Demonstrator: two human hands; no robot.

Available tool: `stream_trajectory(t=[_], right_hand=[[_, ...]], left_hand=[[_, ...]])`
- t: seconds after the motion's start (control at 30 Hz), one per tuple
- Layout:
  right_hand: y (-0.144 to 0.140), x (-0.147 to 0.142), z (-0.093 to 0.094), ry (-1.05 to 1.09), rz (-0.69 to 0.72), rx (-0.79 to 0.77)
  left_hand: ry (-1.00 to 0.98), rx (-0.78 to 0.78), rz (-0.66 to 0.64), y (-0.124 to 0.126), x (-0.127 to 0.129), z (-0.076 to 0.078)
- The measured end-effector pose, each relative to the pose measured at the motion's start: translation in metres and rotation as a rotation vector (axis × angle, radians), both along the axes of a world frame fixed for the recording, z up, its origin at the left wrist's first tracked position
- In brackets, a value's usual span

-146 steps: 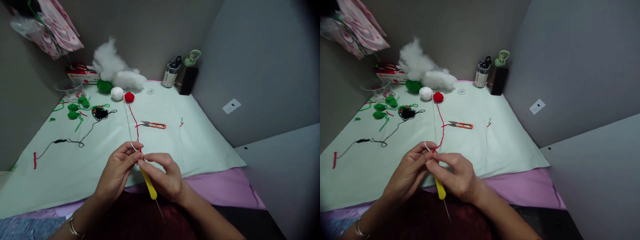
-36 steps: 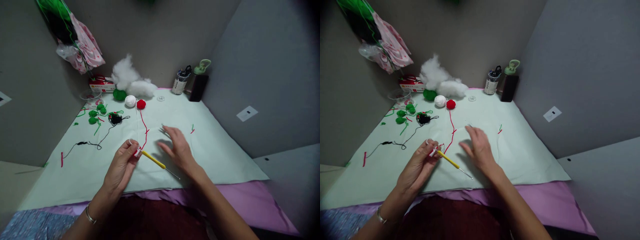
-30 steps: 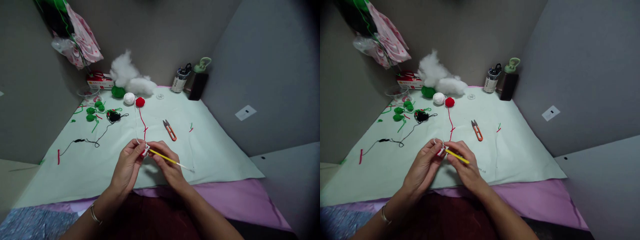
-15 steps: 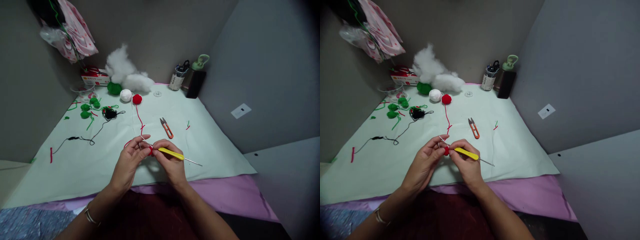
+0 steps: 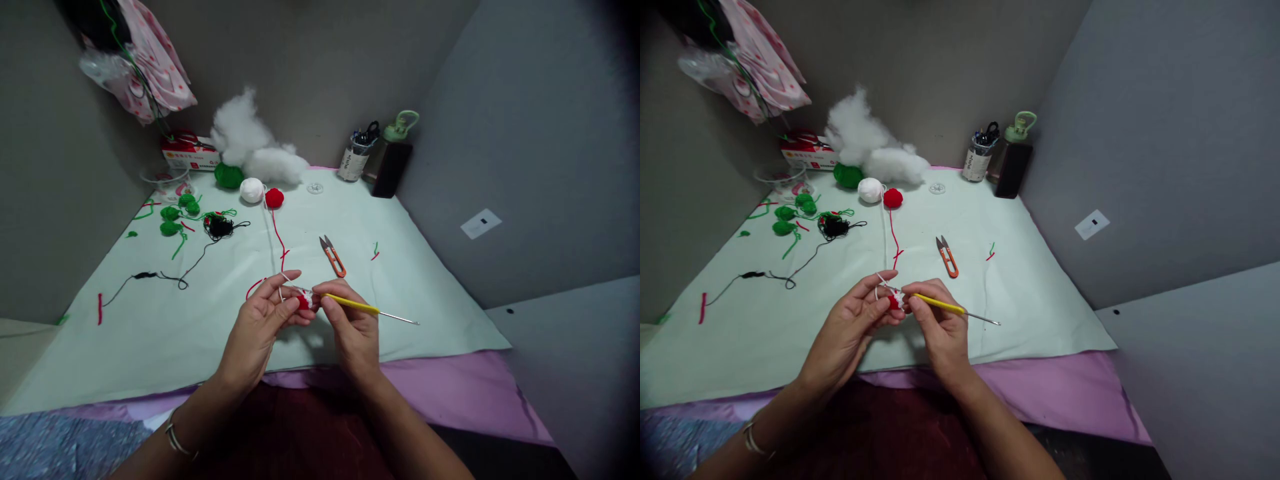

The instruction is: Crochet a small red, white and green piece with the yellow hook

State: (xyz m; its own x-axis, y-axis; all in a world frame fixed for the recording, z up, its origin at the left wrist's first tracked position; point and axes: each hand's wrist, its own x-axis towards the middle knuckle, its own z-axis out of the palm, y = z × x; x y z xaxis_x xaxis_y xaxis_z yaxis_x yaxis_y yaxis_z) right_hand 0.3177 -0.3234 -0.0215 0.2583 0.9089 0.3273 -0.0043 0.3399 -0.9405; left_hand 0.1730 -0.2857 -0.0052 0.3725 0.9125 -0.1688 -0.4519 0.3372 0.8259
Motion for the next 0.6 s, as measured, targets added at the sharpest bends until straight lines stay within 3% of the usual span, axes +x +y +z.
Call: stream_trajectory(t=[0.6], right_hand=[[-0.0040,0.0012,0.0003,0.116,0.074,0.012]], left_hand=[[0.072,0.064,-0.032,-0.0016,-0.0025,-0.0015]])
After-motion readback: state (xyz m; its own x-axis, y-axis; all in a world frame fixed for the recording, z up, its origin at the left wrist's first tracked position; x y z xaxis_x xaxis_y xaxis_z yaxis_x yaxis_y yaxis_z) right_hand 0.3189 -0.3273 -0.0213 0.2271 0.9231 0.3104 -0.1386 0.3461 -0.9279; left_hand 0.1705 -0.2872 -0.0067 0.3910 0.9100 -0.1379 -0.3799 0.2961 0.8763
